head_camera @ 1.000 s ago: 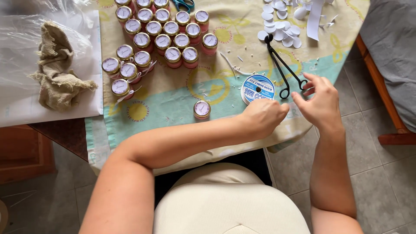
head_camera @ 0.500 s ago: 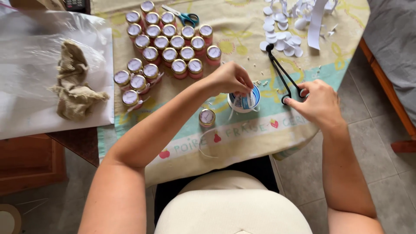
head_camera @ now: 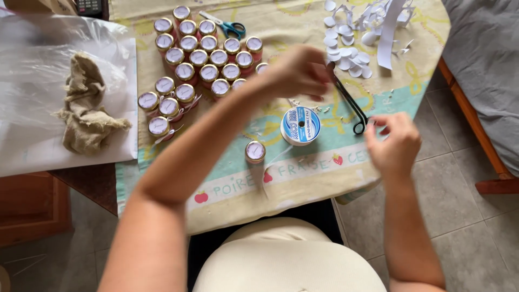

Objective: Tie decorative strings around the necks of small jars and trim the ends with scissors

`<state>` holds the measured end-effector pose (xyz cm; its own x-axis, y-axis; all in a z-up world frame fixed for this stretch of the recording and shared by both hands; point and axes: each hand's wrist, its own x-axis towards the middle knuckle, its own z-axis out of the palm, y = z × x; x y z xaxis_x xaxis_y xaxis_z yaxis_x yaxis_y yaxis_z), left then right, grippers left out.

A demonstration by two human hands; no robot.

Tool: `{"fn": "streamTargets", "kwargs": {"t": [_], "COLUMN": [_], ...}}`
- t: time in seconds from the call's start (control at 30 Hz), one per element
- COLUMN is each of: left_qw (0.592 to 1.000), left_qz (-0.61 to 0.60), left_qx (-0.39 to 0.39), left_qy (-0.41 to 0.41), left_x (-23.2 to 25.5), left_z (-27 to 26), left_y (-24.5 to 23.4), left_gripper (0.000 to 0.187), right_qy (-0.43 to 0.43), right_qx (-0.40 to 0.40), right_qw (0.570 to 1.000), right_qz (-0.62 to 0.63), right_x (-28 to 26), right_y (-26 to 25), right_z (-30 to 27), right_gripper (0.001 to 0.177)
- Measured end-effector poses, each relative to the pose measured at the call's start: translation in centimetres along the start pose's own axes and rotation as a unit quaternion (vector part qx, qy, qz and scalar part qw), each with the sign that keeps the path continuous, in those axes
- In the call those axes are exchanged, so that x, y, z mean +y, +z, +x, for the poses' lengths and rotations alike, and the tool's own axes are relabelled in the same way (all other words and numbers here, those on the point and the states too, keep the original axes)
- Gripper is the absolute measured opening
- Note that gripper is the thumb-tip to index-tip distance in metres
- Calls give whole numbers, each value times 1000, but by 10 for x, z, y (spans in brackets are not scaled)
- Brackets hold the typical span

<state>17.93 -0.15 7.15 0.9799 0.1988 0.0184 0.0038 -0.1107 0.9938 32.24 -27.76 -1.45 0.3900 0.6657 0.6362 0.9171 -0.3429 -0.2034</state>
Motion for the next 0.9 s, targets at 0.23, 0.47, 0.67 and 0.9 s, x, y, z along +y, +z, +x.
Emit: {"fn": "streamTargets", "kwargs": {"t": [0.23,0.47,0.67,0.9], "left_qw": [997,982,991,997], "left_qz": [-42,-145,-52,-18], "left_qx": [56,112,115,78], "left_qy": [7,50,41,-19], "left_x": [-33,-54,-51,-55], "left_z": [-111,-109,-113,-88], "left_y": [-26,20,48,36], "left_gripper": [23,20,16,12], "right_qy": [-193,59,372,345], "right_qx": [-69,-125,-219,-205], "right_qw": [964,924,621,699], "right_qz": [171,357,654,592], "right_x": [-110,-98,-121,-98], "right_y": [12,12,37,66], "right_z": [-9,5,25,33], "right_gripper": [44,17,37,33]}}
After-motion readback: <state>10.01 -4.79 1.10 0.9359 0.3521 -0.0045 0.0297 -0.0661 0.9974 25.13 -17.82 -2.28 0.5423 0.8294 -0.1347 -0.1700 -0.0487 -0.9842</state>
